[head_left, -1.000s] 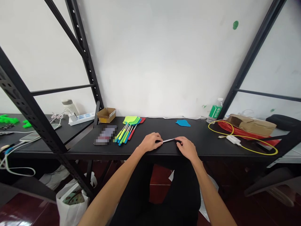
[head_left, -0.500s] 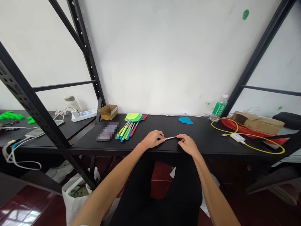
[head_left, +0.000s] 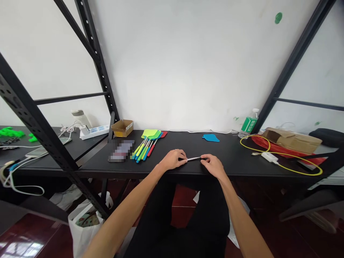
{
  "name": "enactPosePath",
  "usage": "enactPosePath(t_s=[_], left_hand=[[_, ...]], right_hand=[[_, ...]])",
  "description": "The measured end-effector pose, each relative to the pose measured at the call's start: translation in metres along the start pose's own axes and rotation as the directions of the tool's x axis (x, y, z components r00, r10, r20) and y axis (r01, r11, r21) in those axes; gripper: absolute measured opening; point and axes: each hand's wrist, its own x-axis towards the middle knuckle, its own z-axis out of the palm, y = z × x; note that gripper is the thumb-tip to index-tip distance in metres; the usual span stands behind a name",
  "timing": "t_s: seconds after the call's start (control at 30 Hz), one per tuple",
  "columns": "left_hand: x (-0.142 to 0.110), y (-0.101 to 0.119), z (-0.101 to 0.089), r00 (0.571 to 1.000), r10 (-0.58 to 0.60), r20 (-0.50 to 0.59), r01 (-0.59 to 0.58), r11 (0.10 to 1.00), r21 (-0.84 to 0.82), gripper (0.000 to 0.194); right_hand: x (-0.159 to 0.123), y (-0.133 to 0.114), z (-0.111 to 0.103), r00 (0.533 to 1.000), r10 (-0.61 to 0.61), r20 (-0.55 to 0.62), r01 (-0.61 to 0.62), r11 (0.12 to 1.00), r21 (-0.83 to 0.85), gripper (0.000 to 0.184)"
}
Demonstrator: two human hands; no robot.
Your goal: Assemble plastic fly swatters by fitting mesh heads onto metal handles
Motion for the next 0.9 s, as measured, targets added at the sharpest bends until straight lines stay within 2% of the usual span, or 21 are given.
enactPosePath(t_s=[0.17, 0.37, 0.57, 0.63, 0.77, 0.9], left_hand=[[-0.001, 0.003, -0.001, 0.997, -0.044, -0.057, 0.042, 0.998, -0.039, 0.022], [0.000, 0.004, 0.000, 0.989, -0.136, -0.051, 0.139, 0.989, 0.055, 0.028], [0.000, 0.005, 0.000, 0.978, -0.197, -0.061, 0.202, 0.976, 0.086, 0.038], [0.000, 0.007, -0.001, 0.976, -0.209, -0.066, 0.215, 0.972, 0.098, 0.040], [0.000, 0.009, -0.002, 0.967, -0.234, -0.097, 0.246, 0.961, 0.129, 0.041], [0.000, 0.012, -0.001, 0.942, -0.288, -0.175, 0.319, 0.928, 0.193, 0.038]], right_hand=[[-0.005, -0.006, -0.004, 0.999, -0.047, -0.002, 0.047, 0.993, 0.112, 0.019], [-0.008, -0.003, -0.010, 0.992, -0.122, 0.004, 0.118, 0.967, 0.227, 0.022], [-0.004, 0.003, -0.009, 0.987, -0.158, 0.038, 0.119, 0.862, 0.493, 0.035], [-0.003, 0.005, -0.009, 0.991, -0.136, 0.016, 0.103, 0.817, 0.568, 0.038], [0.000, 0.007, -0.010, 0.998, 0.014, -0.065, 0.036, 0.708, 0.705, 0.044], [0.000, 0.008, -0.012, 0.988, 0.108, -0.112, 0.028, 0.586, 0.810, 0.045]])
